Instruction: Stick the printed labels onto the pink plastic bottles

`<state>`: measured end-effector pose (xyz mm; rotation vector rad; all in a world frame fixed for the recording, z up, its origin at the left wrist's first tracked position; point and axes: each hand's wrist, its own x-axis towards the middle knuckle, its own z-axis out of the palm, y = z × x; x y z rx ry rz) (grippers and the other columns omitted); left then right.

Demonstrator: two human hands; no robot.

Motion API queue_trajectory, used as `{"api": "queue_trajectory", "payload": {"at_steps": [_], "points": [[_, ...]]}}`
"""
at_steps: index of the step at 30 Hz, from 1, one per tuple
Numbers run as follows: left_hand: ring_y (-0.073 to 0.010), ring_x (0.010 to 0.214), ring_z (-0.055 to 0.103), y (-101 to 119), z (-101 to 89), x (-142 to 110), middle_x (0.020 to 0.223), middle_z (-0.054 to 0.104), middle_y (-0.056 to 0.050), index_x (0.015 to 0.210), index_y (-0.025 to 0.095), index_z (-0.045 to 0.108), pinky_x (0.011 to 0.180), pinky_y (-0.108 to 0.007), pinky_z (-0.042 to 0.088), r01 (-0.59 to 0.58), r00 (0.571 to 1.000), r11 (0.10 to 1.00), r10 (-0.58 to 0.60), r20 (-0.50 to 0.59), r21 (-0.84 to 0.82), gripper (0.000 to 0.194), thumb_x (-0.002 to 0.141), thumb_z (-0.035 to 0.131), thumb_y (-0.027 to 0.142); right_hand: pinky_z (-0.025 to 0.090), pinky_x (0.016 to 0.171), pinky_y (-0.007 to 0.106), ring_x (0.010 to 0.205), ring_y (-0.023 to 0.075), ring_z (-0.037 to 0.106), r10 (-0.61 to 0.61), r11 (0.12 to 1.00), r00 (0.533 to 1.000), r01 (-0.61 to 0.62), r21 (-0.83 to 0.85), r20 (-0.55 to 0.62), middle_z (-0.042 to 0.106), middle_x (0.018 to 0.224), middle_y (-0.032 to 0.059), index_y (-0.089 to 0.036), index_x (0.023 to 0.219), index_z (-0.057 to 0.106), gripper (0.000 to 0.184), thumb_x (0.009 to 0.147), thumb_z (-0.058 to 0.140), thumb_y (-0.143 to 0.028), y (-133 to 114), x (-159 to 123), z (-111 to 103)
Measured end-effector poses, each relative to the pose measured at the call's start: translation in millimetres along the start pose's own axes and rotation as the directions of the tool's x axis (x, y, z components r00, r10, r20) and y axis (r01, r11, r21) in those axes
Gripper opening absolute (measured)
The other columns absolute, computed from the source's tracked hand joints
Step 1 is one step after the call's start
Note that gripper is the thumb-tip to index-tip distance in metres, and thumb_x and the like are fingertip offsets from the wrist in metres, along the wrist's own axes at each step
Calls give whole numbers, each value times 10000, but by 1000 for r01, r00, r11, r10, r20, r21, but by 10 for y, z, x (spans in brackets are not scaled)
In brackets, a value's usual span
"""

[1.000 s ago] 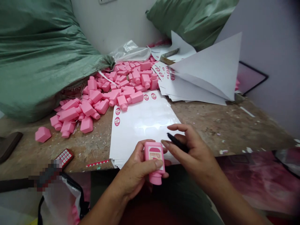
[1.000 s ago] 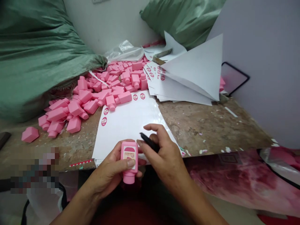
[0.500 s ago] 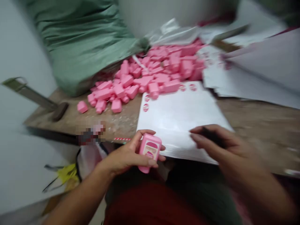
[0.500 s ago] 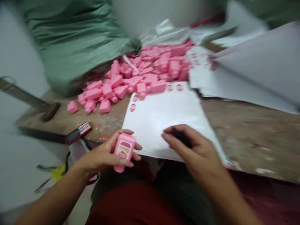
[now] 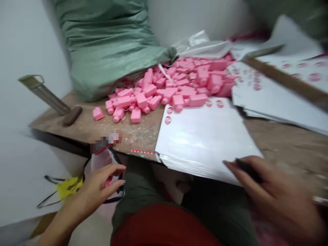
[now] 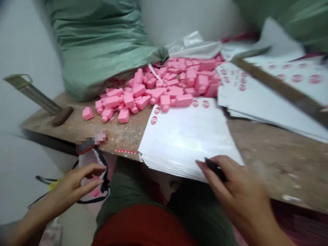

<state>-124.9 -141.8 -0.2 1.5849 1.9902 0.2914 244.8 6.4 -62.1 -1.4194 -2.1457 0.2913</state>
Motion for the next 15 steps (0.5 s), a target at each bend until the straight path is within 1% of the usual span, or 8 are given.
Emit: {"api": "queue_trajectory", "payload": {"at_steps": [1, 2, 4, 6, 8, 10, 13, 15], "points": [[-197, 916, 674, 117, 48, 106, 1037, 718, -47, 1103, 230, 626, 811, -308, 522, -81, 996, 996, 80, -38, -37, 289, 875, 537, 383, 437, 531, 352, 571, 224, 593, -66, 996, 998, 65, -57, -6, 659, 722, 62, -244, 774, 612, 484, 909, 399, -658, -20, -11, -23], [-188, 906, 672, 237, 99, 223, 1019, 718, -45, 1088, 222, 633, 811, -302, 523, -169, 983, 984, 163, -88, -54, 265, 883, 529, 354, 447, 552, 361, 594, 225, 607, -134, 986, 991, 133, -105, -10, 681, 784, 67, -243, 785, 627, 485, 926, 382, -637, -20, -20, -29], [-190, 958, 657, 447, 205, 480, 1042, 711, -61, 1089, 202, 638, 866, -324, 513, -325, 930, 945, 316, -188, -22, 245, 898, 510, 286, 465, 598, 378, 655, 230, 637, -240, 953, 971, 233, -194, -16, 710, 950, 73, -239, 880, 665, 458, 965, 358, -569, 14, -30, -4], [-223, 1069, 622, 573, 307, 740, 1127, 691, -101, 1120, 173, 638, 957, -387, 479, -422, 879, 903, 428, -209, 76, 264, 900, 506, 236, 464, 623, 380, 699, 228, 657, -329, 914, 944, 311, -259, -28, 713, 1049, 79, -225, 983, 678, 419, 993, 354, -491, 60, -24, 44], [-269, 1138, 588, 604, 384, 962, 1224, 655, -144, 1168, 145, 632, 995, -453, 455, -459, 858, 873, 484, -170, 167, 312, 876, 534, 195, 451, 619, 358, 732, 214, 669, -411, 874, 912, 393, -284, -2, 715, 1082, 81, -210, 1050, 675, 373, 1007, 369, -418, 89, -2, 90], [-297, 1151, 578, 574, 424, 1115, 1281, 628, -161, 1192, 144, 635, 989, -491, 458, -477, 852, 853, 508, -129, 212, 361, 841, 550, 141, 433, 611, 338, 725, 189, 671, -475, 838, 880, 460, -293, 22, 720, 1090, 76, -203, 1079, 667, 336, 1014, 383, -370, 100, 27, 117], [-274, 1106, 602, 503, 426, 1225, 1255, 650, -143, 1165, 172, 663, 962, -468, 483, -523, 827, 827, 551, -112, 205, 386, 818, 520, 80, 404, 626, 342, 665, 162, 663, -562, 776, 827, 531, -341, 9, 732, 1076, 75, -190, 1059, 661, 311, 1026, 369, -293, 103, 62, 131], [-256, 1074, 619, 470, 410, 1252, 1205, 674, -135, 1135, 178, 678, 949, -446, 492, -549, 810, 815, 573, -120, 186, 359, 835, 503, 88, 389, 634, 354, 635, 162, 657, -622, 724, 783, 576, -379, 4, 738, 1059, 90, -168, 1028, 658, 308, 1024, 357, -233, 100, 77, 133]]}}
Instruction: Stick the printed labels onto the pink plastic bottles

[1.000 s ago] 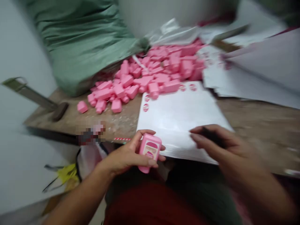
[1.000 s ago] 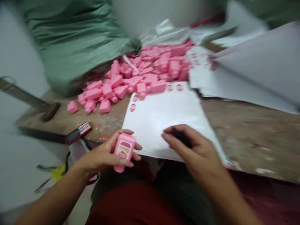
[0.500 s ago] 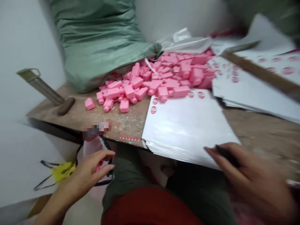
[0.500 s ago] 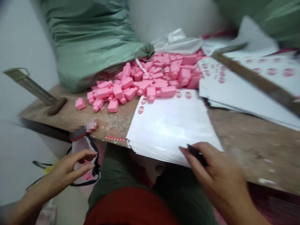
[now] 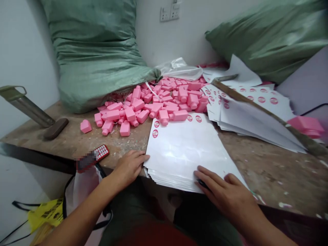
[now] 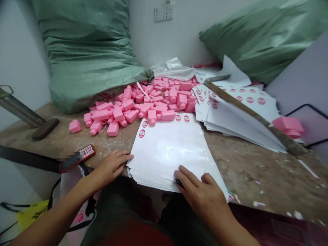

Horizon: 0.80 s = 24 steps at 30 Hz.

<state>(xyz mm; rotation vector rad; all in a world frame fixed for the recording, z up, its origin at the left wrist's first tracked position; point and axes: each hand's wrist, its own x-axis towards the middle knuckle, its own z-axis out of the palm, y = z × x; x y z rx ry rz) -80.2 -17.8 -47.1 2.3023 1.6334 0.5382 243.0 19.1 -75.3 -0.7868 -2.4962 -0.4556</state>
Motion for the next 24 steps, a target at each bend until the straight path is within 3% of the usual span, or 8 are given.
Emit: {"api": "queue_trajectory", "payload": {"at_steps": [6, 10, 12, 14, 16, 17, 20, 24], "points": [[-217, 986, 654, -19, 8, 23, 1078, 695, -117, 1014, 181, 705, 892, -381, 519, 62, 994, 990, -73, -85, -124, 254, 895, 480, 170, 409, 633, 364, 648, 178, 666, -48, 999, 999, 48, 25, 8, 733, 1071, 119, -146, 1041, 625, 265, 1001, 365, -169, 3, -25, 13], [-204, 1047, 642, 13, 59, 88, 1130, 680, -102, 967, 189, 696, 933, -354, 500, 133, 971, 959, -177, -161, -250, 222, 899, 485, 208, 468, 662, 375, 738, 210, 691, 186, 948, 981, -194, 252, 56, 719, 1129, 54, -250, 1112, 632, 275, 990, 406, -349, 100, -160, 5], [-189, 970, 672, 36, 76, 140, 1075, 704, -86, 978, 187, 675, 876, -327, 527, 157, 957, 930, -227, -180, -333, 216, 905, 477, 235, 490, 728, 406, 870, 264, 690, 459, 805, 881, -468, 365, 117, 724, 1099, 30, -299, 1060, 665, 278, 930, 473, -452, 199, -221, -59], [-179, 843, 695, 58, 79, 195, 959, 724, -73, 993, 174, 651, 770, -302, 554, 175, 943, 892, -274, -188, -418, 228, 916, 462, 275, 493, 714, 401, 882, 292, 666, 749, 472, 614, -758, 450, 248, 729, 989, 57, -277, 945, 687, 301, 827, 567, -526, 310, -242, -166], [-179, 781, 694, 70, 78, 245, 869, 720, -59, 979, 165, 638, 713, -290, 556, 172, 936, 856, -297, -191, -487, 240, 917, 464, 317, 461, 578, 338, 699, 241, 614, 859, 89, 308, -876, 474, 409, 700, 834, 80, -228, 829, 662, 375, 744, 618, -590, 414, -216, -272], [-181, 791, 691, 70, 80, 266, 853, 716, -54, 962, 165, 638, 723, -290, 553, 172, 932, 835, -310, -189, -523, 237, 907, 485, 338, 413, 497, 300, 590, 193, 556, 850, -13, 239, -881, 473, 470, 683, 783, 80, -209, 807, 642, 433, 739, 597, -634, 462, -188, -308], [-184, 851, 672, 59, 114, 320, 895, 707, -48, 911, 177, 633, 775, -295, 540, 203, 906, 729, -393, -157, -653, 235, 830, 603, 394, 263, 379, 236, 406, 103, 360, 811, -126, 183, -873, 471, 556, 666, 684, 56, -179, 961, 620, 596, 757, 489, -724, 601, -74, -331], [-187, 886, 644, 95, 175, 365, 929, 682, -58, 758, 177, 567, 789, -300, 535, 187, 872, 593, -468, -146, -783, 280, 729, 702, 420, 231, 395, 214, 403, 79, 316, 710, -173, 226, -862, 477, 667, 691, 697, 56, -166, 1072, 625, 582, 760, 552, -652, 765, 122, -265]]}}
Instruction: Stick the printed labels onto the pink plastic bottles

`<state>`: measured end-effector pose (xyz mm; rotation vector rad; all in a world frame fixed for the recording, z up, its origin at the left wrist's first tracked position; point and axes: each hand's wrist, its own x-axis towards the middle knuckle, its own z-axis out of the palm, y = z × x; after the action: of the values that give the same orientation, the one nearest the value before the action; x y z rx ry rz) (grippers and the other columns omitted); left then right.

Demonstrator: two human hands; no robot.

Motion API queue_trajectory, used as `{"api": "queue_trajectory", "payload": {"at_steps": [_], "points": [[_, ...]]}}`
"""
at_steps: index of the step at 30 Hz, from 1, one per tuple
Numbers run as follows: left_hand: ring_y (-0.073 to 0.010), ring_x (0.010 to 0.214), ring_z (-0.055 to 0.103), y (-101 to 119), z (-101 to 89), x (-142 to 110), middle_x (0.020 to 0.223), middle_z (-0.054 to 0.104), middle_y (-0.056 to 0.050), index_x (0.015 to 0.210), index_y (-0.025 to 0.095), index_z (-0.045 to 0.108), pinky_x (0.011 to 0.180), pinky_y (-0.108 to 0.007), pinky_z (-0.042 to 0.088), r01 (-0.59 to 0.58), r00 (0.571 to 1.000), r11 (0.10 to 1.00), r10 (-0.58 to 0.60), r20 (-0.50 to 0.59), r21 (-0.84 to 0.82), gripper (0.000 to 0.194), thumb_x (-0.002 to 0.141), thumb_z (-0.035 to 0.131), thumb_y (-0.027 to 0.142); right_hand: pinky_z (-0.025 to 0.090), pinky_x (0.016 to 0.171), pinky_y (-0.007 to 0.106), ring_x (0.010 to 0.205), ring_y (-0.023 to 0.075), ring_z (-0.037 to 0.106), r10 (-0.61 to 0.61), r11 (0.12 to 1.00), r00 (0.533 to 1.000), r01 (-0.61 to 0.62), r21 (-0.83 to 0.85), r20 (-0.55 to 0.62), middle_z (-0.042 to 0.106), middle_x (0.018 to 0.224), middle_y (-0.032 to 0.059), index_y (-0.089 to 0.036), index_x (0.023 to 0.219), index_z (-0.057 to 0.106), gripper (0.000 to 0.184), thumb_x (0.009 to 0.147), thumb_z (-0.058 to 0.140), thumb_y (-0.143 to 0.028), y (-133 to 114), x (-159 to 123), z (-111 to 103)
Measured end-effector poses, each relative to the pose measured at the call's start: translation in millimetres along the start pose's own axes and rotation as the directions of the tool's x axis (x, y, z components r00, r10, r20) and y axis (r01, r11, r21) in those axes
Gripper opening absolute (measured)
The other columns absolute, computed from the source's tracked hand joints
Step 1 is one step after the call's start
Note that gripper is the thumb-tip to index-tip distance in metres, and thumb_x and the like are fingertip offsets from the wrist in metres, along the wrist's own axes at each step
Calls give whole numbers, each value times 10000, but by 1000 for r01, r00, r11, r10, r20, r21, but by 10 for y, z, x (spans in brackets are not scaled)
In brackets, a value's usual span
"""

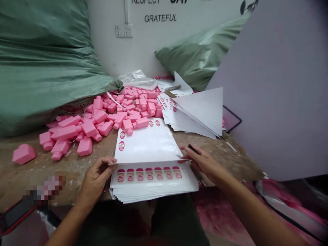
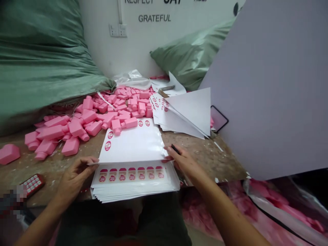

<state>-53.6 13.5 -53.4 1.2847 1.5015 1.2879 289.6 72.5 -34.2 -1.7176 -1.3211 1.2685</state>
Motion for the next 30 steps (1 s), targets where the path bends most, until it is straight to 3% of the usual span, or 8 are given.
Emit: {"api": "queue_trajectory", "payload": {"at_steps": [7, 9, 13, 16, 19, 25, 28, 30], "points": [[-212, 932, 666, -65, 26, -76, 997, 688, -86, 722, 186, 525, 809, -334, 555, 41, 999, 999, -41, 9, -32, 322, 728, 687, 465, 311, 453, 232, 480, 111, 426, -110, 993, 982, 116, -35, 155, 624, 647, 5, -197, 888, 659, 248, 694, 594, -337, -392, 278, 72], [-237, 996, 674, -115, 24, -106, 1138, 669, -117, 870, 186, 572, 845, -361, 557, 54, 998, 998, -54, 17, 17, 323, 731, 687, 455, 342, 486, 238, 523, 123, 471, -162, 982, 974, 175, -70, 155, 588, 632, -7, -185, 860, 667, 242, 652, 594, -285, -626, 305, 95], [-272, 1020, 685, -154, 64, -146, 1291, 614, -151, 1326, 205, 461, 904, -441, 546, 43, 999, 960, -47, 8, 277, 671, 745, 684, 457, 367, 542, 222, 598, 114, 500, -278, 936, 944, 307, -172, 175, 594, 678, -19, -192, 817, 706, 205, 640, 609, -226, -1197, 269, 96], [-272, 1032, 686, -188, 111, -165, 1340, 586, -156, 1419, 218, 378, 885, -449, 560, -41, 999, 924, 26, 44, 380, 705, 798, 633, 434, 354, 511, 216, 567, 114, 506, -298, 901, 939, 335, -274, 169, 598, 635, -25, -206, 740, 723, 186, 600, 613, -153, -1449, 278, -49], [-259, 1018, 691, -291, 113, -188, 1271, 638, -129, 1443, 235, 360, 872, -443, 569, -85, 996, 900, 81, 27, 427, 667, 841, 580, 418, 353, 444, 226, 473, 124, 501, -254, 897, 961, 276, -345, 109, 595, 561, -15, -195, 710, 724, 185, 593, 594, -137, -1425, 365, -339], [-267, 1140, 635, -230, 64, -227, 1270, 656, -41, 1161, 313, 658, 994, -391, 512, -188, 982, 911, 167, 88, 368, 380, 807, 610, 441, 464, 453, 271, 505, 170, 604, -239, 942, 971, 229, -244, -13, 675, 676, 42, -190, 863, 724, 222, 706, 573, -235, -1075, 250, -911], [-274, 1119, 632, 88, 268, -257, 1239, 660, -89, 1161, 251, 650, 963, -382, 515, 23, 997, 991, -33, 73, 134, 471, 794, 604, 543, 497, 459, 299, 501, 198, 643, -219, 965, 976, 214, -150, -17, 687, 691, 65, -201, 1003, 712, 272, 827, 547, -327, -965, 8, -1060], [-269, 1054, 653, 299, 510, -262, 1177, 672, -134, 1193, 188, 611, 909, -386, 527, 294, 936, 953, -271, 226, -75, 597, 782, 585, 620, 484, 425, 290, 463, 208, 645, -212, 977, 977, 211, -43, -13, 688, 665, 69, -223, 1028, 717, 262, 854, 581, -362, -908, -118, -1140]]}}
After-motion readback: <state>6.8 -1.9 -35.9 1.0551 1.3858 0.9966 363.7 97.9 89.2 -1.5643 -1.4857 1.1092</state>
